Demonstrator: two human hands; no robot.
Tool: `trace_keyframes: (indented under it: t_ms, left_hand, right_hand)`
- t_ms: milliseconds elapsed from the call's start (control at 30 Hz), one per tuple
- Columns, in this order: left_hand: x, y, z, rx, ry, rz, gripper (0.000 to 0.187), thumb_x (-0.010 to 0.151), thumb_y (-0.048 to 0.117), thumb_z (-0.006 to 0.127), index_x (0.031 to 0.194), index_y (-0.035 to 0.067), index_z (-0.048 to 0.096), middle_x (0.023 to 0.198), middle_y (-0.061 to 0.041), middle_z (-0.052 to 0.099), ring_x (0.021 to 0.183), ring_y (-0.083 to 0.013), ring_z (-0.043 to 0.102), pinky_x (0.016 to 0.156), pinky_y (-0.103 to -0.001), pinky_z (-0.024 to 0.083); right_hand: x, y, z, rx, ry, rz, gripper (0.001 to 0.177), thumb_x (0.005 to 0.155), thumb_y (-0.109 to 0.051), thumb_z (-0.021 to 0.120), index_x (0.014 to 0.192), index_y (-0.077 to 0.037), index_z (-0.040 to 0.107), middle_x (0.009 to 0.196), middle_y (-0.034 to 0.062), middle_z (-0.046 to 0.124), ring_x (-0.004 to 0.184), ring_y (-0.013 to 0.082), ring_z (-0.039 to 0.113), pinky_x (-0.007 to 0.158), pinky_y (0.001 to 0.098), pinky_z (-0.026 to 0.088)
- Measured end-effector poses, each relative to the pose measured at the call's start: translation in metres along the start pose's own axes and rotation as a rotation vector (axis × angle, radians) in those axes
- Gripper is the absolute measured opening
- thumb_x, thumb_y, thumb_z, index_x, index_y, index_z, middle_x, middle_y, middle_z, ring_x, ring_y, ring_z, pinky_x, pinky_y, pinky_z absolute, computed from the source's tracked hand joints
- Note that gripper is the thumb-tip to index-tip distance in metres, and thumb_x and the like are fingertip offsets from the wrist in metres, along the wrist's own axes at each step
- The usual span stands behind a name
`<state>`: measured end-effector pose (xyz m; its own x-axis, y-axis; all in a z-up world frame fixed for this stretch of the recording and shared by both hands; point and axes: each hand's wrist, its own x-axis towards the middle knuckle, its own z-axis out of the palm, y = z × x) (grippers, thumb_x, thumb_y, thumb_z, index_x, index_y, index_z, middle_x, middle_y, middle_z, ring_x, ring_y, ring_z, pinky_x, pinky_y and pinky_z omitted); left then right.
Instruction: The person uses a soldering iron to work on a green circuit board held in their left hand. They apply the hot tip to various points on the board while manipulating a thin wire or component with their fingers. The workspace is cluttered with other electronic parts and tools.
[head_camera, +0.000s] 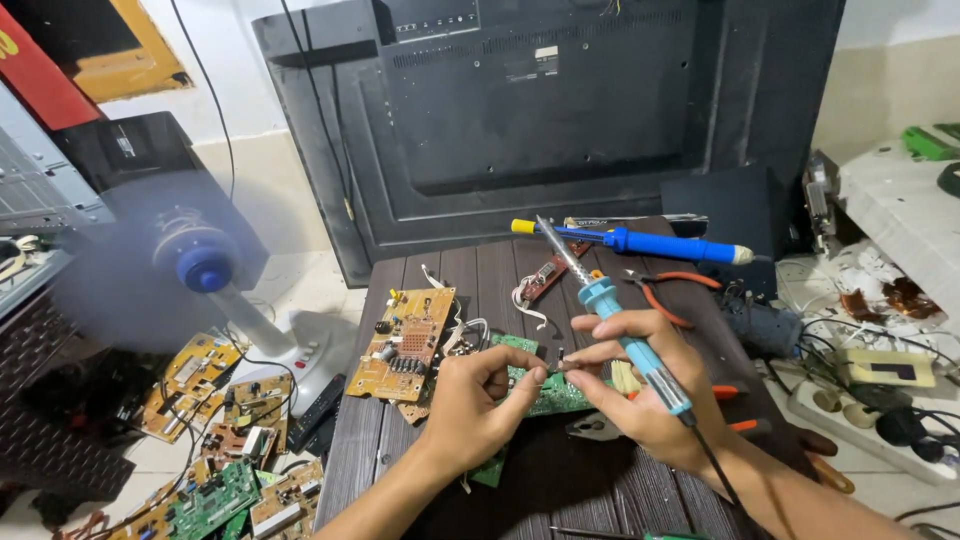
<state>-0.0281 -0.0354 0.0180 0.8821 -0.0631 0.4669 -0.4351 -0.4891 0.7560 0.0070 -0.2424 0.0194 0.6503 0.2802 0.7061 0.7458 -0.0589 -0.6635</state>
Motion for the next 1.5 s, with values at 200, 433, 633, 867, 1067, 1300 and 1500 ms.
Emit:
trace_keyframes:
  t_ms: [200, 433, 633, 867, 1067, 1300, 1500]
  left_hand:
    - [-0.001, 0.009, -0.002, -0.014, -0.055, 0.063, 0.019, 0.094, 0.024, 0.070, 0.095, 0.009, 0.081, 0.049, 0.008, 0.030, 0.046, -0.0064, 0.025, 0.048, -0.026, 0.024]
    - [0.000, 0.010, -0.003, -0.034, -0.004, 0.057, 0.020, 0.096, 0.024, 0.071, 0.101, 0.008, 0.082, 0.050, 0.009, 0.031, 0.048, -0.0037, 0.024, 0.048, -0.023, 0.023]
    - [-0.002, 0.004, 0.003, -0.055, 0.007, 0.011, 0.015, 0.089, 0.022, 0.079, 0.097, 0.011, 0.084, 0.050, 0.009, 0.028, 0.049, -0.0045, 0.022, 0.048, -0.023, 0.021]
    - [-0.001, 0.001, 0.004, -0.086, -0.037, -0.059, 0.015, 0.090, 0.021, 0.078, 0.094, 0.008, 0.084, 0.048, 0.009, 0.028, 0.047, -0.0044, 0.023, 0.048, -0.023, 0.024]
    - [-0.001, 0.000, 0.004, -0.100, -0.076, -0.055, 0.014, 0.092, 0.021, 0.075, 0.093, 0.008, 0.081, 0.051, 0.009, 0.028, 0.049, -0.0052, 0.024, 0.050, -0.024, 0.027]
    - [-0.001, 0.000, 0.004, -0.095, -0.098, -0.069, 0.016, 0.093, 0.022, 0.074, 0.092, 0.008, 0.079, 0.051, 0.009, 0.026, 0.050, -0.0056, 0.023, 0.051, -0.025, 0.027]
    - [-0.002, 0.002, 0.005, -0.063, -0.036, -0.066, 0.012, 0.090, 0.022, 0.078, 0.093, 0.011, 0.082, 0.051, 0.009, 0.028, 0.050, -0.0047, 0.024, 0.050, -0.024, 0.024]
  right_hand:
    - [-0.007, -0.002, -0.007, -0.049, 0.066, 0.048, 0.041, 0.081, -0.008, 0.081, 0.108, -0.010, 0.050, 0.083, 0.0035, 0.083, 0.116, 0.0206, 0.076, 0.099, 0.0330, 0.062]
    - [-0.008, 0.004, -0.005, 0.074, -0.012, 0.160, 0.045, 0.076, 0.002, 0.081, 0.110, -0.010, 0.052, 0.116, 0.0221, 0.072, 0.081, 0.0177, 0.088, 0.086, 0.0271, 0.071]
    - [-0.007, 0.002, -0.005, -0.002, -0.045, 0.092, 0.044, 0.078, -0.001, 0.080, 0.108, -0.011, 0.049, 0.080, 0.0060, 0.082, 0.112, 0.0194, 0.079, 0.090, 0.0296, 0.068]
    - [-0.005, 0.001, -0.005, -0.064, -0.066, 0.076, 0.044, 0.077, -0.003, 0.082, 0.107, -0.011, 0.050, 0.084, 0.0054, 0.081, 0.109, 0.0190, 0.080, 0.078, 0.0255, 0.071]
    - [-0.006, 0.000, -0.004, -0.065, -0.078, 0.106, 0.044, 0.076, -0.003, 0.083, 0.106, -0.012, 0.051, 0.089, 0.0062, 0.080, 0.109, 0.0178, 0.081, 0.071, 0.0240, 0.072]
    - [-0.007, 0.001, -0.004, -0.071, -0.091, 0.118, 0.043, 0.077, -0.003, 0.082, 0.106, -0.011, 0.052, 0.091, 0.0058, 0.079, 0.110, 0.0177, 0.080, 0.075, 0.0250, 0.073]
    - [-0.005, -0.001, -0.005, -0.109, -0.069, 0.041, 0.042, 0.079, -0.004, 0.081, 0.106, -0.010, 0.050, 0.086, 0.0069, 0.081, 0.106, 0.0200, 0.080, 0.100, 0.0377, 0.063]
